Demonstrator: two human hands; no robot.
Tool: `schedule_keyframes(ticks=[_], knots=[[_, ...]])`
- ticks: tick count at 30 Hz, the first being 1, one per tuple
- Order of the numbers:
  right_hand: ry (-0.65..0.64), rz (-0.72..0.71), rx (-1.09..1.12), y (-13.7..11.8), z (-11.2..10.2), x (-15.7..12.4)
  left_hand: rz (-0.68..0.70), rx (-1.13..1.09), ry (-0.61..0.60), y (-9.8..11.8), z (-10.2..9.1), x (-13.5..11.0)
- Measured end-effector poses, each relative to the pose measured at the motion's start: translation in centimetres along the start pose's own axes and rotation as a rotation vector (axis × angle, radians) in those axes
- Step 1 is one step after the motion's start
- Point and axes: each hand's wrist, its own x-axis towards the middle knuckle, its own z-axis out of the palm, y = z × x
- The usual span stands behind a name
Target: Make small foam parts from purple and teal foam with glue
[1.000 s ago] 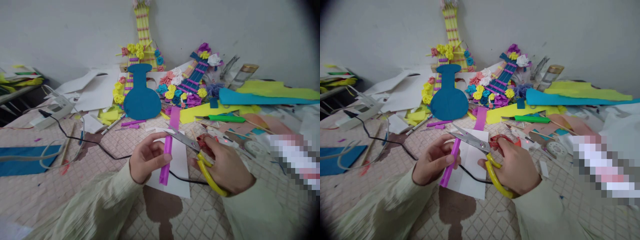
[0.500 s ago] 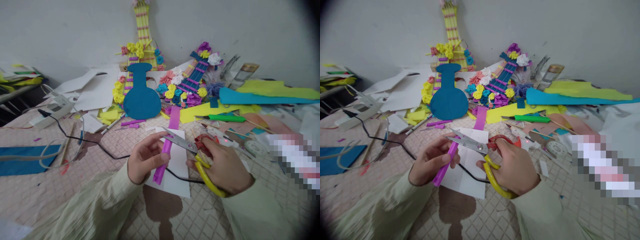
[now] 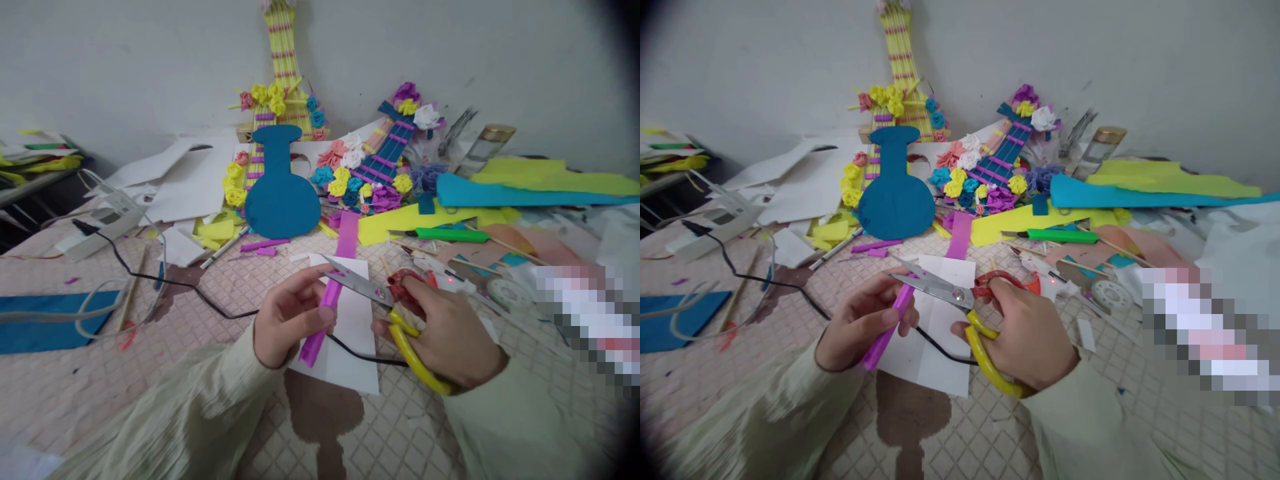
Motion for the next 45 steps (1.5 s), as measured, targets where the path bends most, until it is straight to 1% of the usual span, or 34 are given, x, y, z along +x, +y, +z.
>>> schedule_keyframes(ticks=[13, 25, 31, 34, 37, 41, 45], knots=[[0.062, -0.036, -0.034, 0.13, 0.20, -0.03, -0.006, 0.007, -0.015, 0.11, -0.12, 0.04], [0.062, 0.016, -0.015, 0.48, 0.34, -0.26, 0.000, -0.017, -0.007, -0.11, -0.33, 0.11], [-0.025, 0.037, 0.052, 0.23, -0.04, -0.07, 0.012, 0.003, -0.027, -0.02, -0.29, 0.15], [-0.024, 0.045, 0.067, 0.19, -0.27, 0.02, 0.029, 0.025, -0.035, -0.10, -0.23, 0.09], [-0.027, 0.054, 0.045, 0.21, -0.33, 0.02, 0.050, 0.057, -0.011, -0.22, -0.11, -0.06], [-0.017, 0.015, -0.014, 0.27, -0.12, -0.07, 0.081, 0.117, 0.044, -0.20, 0.24, -0.34], [0.046, -0.020, -0.064, 0.38, 0.02, -0.17, 0.102, 0.220, 0.083, -0.07, 0.42, -0.43]])
